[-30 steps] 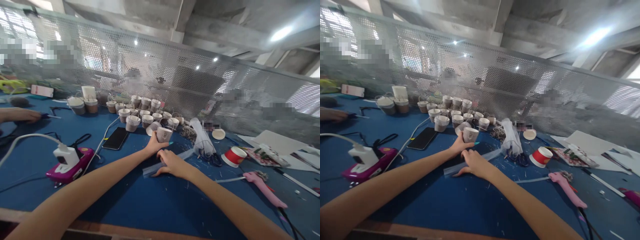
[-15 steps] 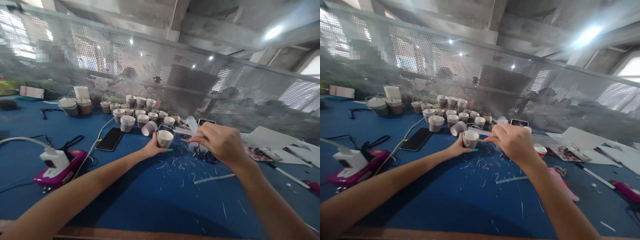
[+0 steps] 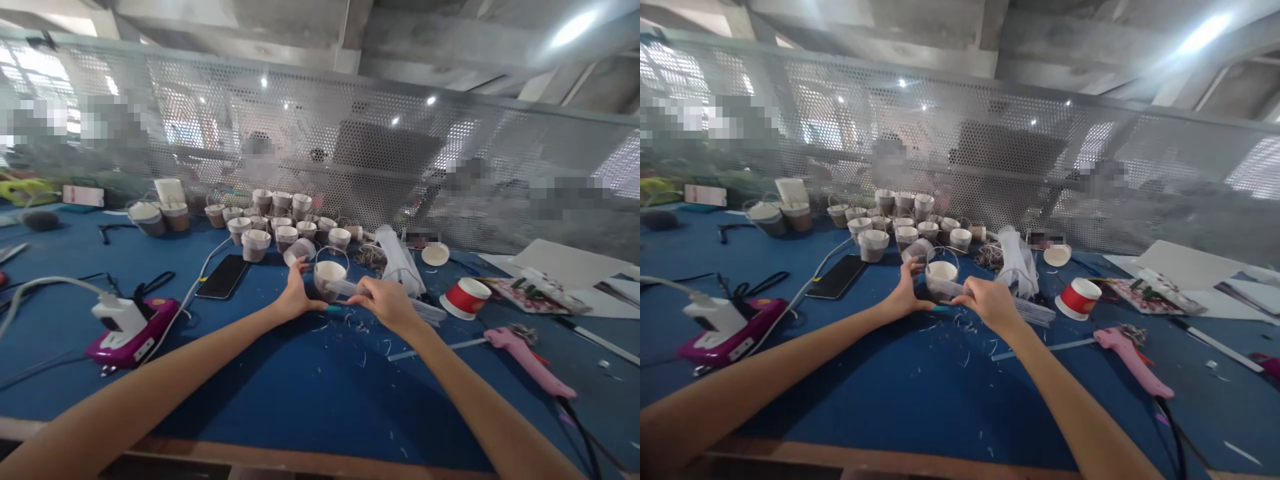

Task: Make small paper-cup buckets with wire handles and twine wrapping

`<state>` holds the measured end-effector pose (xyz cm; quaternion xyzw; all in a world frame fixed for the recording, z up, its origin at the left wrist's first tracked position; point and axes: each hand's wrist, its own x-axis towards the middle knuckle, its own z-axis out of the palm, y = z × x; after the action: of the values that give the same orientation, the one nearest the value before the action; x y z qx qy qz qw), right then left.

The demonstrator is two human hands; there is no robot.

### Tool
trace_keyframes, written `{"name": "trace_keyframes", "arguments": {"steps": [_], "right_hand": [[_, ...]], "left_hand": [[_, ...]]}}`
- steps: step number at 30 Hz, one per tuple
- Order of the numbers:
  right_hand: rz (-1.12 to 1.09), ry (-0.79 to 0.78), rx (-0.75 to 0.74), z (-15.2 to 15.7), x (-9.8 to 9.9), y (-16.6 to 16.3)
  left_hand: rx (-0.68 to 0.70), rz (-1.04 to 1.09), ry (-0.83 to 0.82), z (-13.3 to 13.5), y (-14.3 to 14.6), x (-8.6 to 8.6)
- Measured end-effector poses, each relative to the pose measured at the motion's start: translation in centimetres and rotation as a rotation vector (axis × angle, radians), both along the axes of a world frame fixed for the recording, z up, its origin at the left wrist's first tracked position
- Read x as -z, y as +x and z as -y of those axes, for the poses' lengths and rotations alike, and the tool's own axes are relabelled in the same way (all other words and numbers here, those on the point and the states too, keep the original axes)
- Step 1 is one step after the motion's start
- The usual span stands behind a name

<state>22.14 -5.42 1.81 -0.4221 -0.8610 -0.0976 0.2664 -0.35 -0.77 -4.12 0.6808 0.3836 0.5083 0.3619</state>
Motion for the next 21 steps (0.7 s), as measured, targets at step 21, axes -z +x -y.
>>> {"name": "trace_keyframes", "arguments": {"steps": [21], "right_hand": [[0.218, 0.292, 0.091, -1.0, 1.9, -1.7]], "left_hand": [[-0.064, -0.346, 0.758, -0.6, -1.4, -1.2]]}}
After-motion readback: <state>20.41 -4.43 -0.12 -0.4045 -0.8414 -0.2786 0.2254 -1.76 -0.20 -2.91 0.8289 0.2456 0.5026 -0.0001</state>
